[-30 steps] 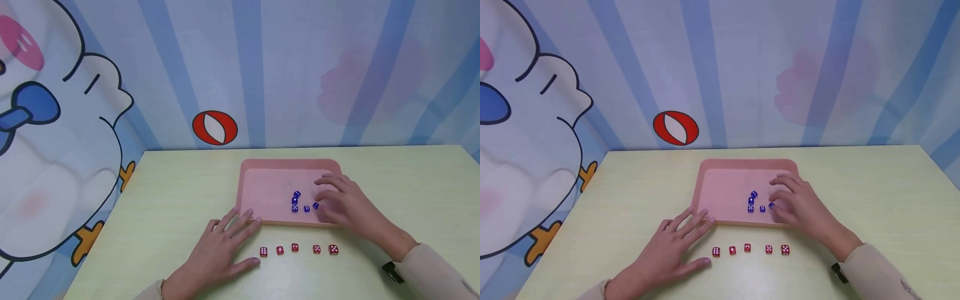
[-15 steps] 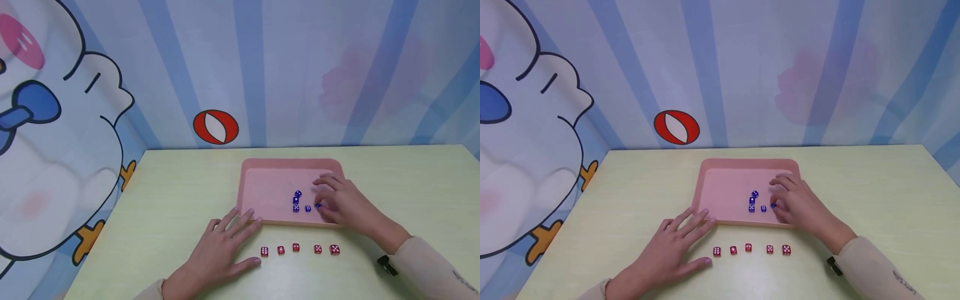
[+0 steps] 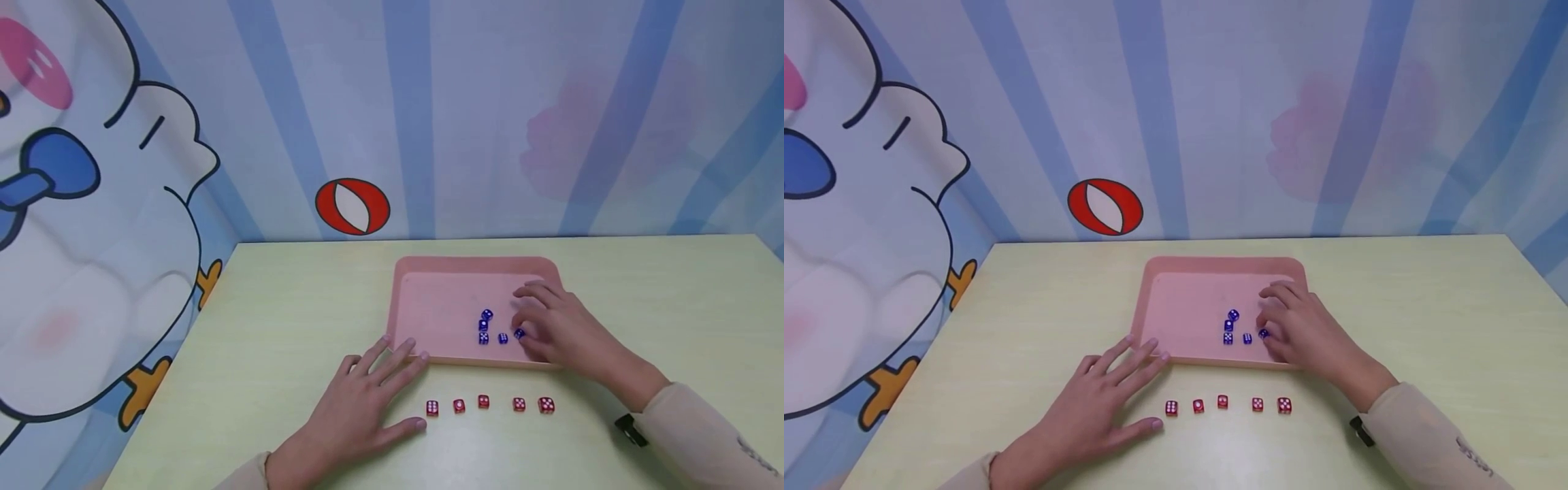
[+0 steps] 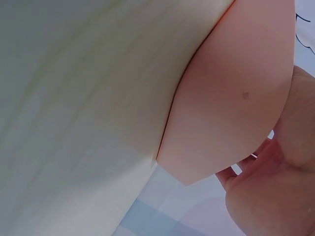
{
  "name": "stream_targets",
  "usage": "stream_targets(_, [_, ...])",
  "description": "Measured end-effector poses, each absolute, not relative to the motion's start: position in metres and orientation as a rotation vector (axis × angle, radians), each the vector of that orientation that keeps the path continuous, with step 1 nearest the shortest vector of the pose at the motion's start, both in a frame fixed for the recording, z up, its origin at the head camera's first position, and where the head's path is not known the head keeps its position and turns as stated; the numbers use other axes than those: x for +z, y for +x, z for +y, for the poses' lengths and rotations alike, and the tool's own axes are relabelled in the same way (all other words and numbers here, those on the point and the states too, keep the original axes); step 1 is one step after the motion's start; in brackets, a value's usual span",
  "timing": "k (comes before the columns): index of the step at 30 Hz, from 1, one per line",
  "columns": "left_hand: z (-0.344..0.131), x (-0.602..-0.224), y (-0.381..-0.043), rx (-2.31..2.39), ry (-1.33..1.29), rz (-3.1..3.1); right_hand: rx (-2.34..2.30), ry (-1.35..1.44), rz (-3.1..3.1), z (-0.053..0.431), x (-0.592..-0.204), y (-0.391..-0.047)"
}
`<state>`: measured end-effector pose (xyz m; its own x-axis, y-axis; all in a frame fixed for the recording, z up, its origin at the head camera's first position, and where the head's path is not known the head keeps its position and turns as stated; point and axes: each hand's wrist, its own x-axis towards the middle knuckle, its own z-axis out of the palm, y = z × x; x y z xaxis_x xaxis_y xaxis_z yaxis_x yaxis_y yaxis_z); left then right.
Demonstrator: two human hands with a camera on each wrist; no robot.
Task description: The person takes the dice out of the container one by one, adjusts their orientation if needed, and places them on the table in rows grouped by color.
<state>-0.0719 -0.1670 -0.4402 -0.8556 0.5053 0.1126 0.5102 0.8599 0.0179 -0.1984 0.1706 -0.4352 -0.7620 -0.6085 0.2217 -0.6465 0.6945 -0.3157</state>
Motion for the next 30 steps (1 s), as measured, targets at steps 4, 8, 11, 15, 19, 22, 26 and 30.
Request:
stream_targets(4, [-0.167,-0.44,-0.072,-0.071,-0.805,-2.931,0.57,1.033,-2.805,0.17,-0.434,-0.198])
stream_targets(8, [-0.168,-0.44,-0.073,-0.072,-0.807,-2.93,0.578,0.997,-2.797,0.168,-0.433,-0.196])
stream_targets(11, [-0.168,-0.44,-0.073,-0.077,-0.808,-2.93,0.615,0.971,-2.771,0.165,-0.431,-0.193])
stream_targets(15, [-0.167,-0.439,-0.073,-0.089,-0.804,-2.947,0.743,0.961,-2.726,0.16,-0.43,-0.188])
stream_targets(19, [-0.167,-0.44,-0.073,-0.088,-0.804,-2.957,0.923,0.947,-2.695,0.154,-0.43,-0.181])
stream_targets(22, [-0.167,-0.44,-0.073,-0.075,-0.804,-2.948,0.997,0.957,-2.651,0.148,-0.43,-0.176])
stream_targets(26, [-0.168,-0.439,-0.073,-0.066,-0.799,-2.952,0.939,1.048,-2.499,0.139,-0.434,-0.169])
stream_targets(30, [-0.168,-0.439,-0.073,-0.072,-0.799,-2.969,0.853,1.083,-2.444,0.131,-0.436,-0.158])
